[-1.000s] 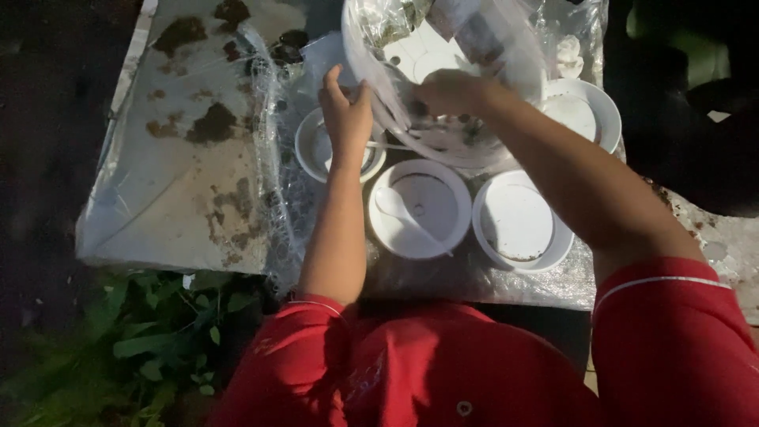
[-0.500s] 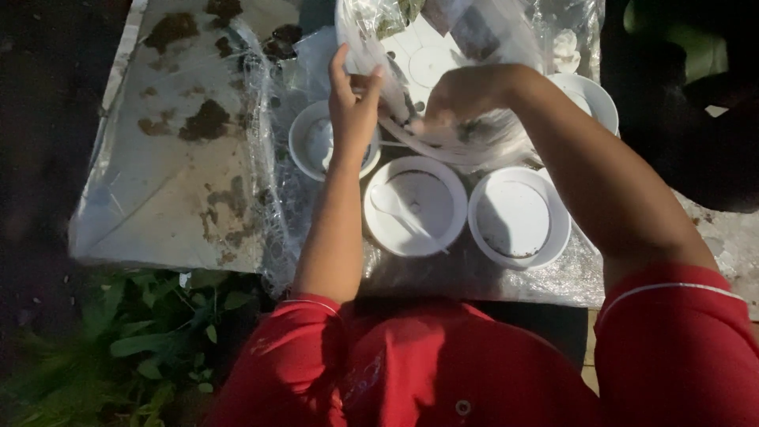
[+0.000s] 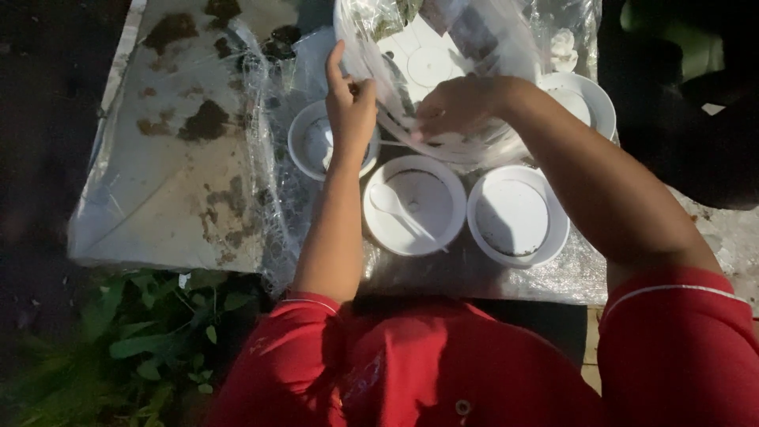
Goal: Sorting small fish from a plastic bag into several white bowls arranged on a surface.
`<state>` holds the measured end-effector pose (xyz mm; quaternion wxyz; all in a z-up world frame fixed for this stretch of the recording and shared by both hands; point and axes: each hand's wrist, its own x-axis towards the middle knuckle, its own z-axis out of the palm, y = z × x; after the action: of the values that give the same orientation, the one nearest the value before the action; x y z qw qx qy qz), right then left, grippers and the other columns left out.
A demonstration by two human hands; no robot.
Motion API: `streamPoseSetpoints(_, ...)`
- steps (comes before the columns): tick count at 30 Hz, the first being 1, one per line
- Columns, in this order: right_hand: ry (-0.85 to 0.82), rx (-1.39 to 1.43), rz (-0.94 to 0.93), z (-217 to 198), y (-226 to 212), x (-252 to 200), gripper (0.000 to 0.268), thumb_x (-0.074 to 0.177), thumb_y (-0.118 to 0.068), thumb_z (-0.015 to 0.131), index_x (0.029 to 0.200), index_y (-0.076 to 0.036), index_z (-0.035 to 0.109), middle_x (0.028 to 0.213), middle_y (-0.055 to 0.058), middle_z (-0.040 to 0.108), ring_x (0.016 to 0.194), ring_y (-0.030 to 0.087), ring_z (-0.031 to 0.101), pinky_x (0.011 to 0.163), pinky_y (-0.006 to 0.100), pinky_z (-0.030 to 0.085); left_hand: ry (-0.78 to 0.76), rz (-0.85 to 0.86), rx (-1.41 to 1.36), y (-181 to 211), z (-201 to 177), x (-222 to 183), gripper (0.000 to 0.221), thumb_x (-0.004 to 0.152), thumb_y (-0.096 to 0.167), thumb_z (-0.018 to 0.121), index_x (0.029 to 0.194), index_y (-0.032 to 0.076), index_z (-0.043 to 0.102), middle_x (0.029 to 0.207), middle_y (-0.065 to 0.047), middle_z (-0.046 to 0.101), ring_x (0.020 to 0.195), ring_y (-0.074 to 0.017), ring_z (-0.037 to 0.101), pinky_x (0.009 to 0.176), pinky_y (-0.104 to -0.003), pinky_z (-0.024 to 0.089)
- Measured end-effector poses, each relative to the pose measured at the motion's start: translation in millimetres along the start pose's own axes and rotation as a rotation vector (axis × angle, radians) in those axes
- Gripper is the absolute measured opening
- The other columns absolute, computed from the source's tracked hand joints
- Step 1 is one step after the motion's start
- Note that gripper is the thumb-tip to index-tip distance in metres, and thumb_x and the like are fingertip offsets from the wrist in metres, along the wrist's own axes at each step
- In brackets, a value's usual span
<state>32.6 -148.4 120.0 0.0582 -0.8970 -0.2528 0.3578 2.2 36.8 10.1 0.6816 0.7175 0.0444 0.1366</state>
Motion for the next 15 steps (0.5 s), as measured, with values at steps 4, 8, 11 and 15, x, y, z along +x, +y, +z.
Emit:
streamPoseSetpoints(4,0.052,0.179,0.137,3,12,12,0.072,0.099,-0.066,0.027,0.129,-0.016,0.069,0.114,0.013,0.070,0.099,0.029,0.065,0.089,0.041,0.047,0.012,0.034,0.018,-12,1,4,0.060,0.102,0.009,0.050,0.158,0.020,0.032,0.084,-0.003,0.049,0.065,-0.0163,0.043,0.060,-0.035,0.040)
streamPoseSetpoints(8,-0.103,0.022,0.105,23,31,44,0.047,0.114,-0.038,0.028,0.109,-0.004,0.060,0.085,0.005,0.050,0.066,0.020,0.039,0.064,0.035,0.040,0.002,0.009,-0.021,-3,1,1,0.058,0.103,0.008,0.049,0.158,0.018,0.032,0.083,-0.002,0.045,0.063,-0.0150,0.037,0.058,-0.035,0.035)
streamPoseSetpoints(11,-0.099,0.182,0.218,12,4,11,0.082,0.098,-0.078,0.026,0.105,-0.009,0.069,0.071,0.005,0.059,0.057,0.019,0.043,0.074,0.036,0.045,0.026,-0.004,0.000,-4,1,1,0.058,0.100,0.007,0.049,0.156,0.018,0.036,0.083,-0.002,0.046,0.064,-0.0150,0.038,0.059,-0.035,0.037)
streamPoseSetpoints(15,0.073,-0.126,-0.019,19,43,41,0.047,0.102,-0.030,0.035,0.138,-0.008,0.055,0.119,0.013,0.065,0.103,0.032,0.067,0.084,0.043,0.055,0.051,0.052,0.010,-12,3,5,0.054,0.103,0.012,0.053,0.155,0.017,0.037,0.080,-0.002,0.049,0.067,-0.0163,0.044,0.063,-0.036,0.041)
